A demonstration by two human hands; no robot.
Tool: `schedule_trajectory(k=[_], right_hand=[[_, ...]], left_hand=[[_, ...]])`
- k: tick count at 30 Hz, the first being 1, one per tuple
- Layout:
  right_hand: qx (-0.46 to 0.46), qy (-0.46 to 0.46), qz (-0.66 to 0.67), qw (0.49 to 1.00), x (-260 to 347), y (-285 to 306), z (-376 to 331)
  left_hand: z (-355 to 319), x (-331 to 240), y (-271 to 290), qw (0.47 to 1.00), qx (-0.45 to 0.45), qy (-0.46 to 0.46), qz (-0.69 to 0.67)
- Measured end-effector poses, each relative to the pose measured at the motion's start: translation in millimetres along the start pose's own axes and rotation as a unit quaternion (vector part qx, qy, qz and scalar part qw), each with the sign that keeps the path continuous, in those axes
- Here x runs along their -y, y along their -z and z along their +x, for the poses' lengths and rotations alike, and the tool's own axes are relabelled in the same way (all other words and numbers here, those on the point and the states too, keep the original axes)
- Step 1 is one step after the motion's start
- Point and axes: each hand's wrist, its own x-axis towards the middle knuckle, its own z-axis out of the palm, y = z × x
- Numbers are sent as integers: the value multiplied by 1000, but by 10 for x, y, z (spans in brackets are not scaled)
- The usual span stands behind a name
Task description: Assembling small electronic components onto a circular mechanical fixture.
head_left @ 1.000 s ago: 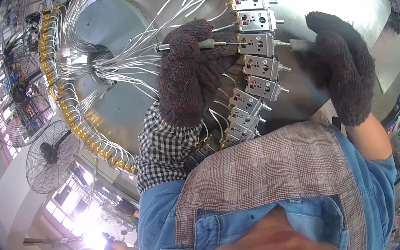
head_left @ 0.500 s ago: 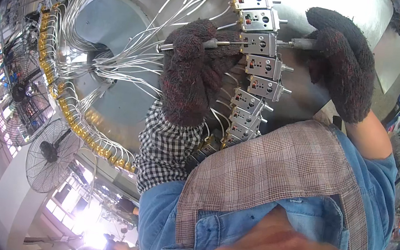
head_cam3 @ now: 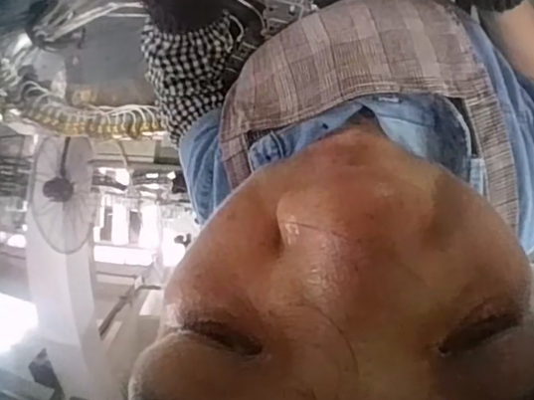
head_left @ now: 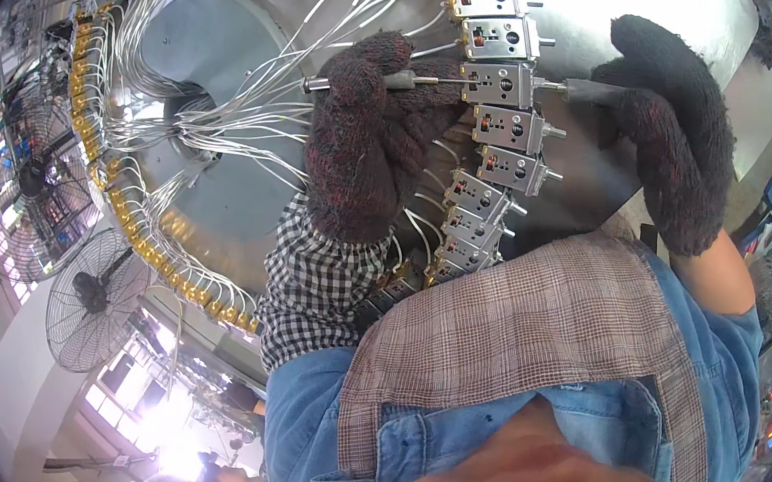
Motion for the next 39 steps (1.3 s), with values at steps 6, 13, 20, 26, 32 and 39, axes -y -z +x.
schedule_trajectory(k=[6,13,20,26,32,39], right_hand=[[-3,60,-63,996,-35,27,69],[-33,-6,-32,999,-2,30,16],[7,37,14,999,-56,20,43],[11,201,-336,920,-85,94,53],[-36,-94,-17,995,-67,47,10],[-56,-16,18,998,31,2,42]], left_hand=[[-8,8,0,1000,-9,-2,7],[29,-7,3,1000,11,7,2],[37,-1,83,998,23,30,44],[18,-9,-14,999,25,36,32],[33,0,13,999,8,50,18],[21,11,-41,999,48,-16,13]])
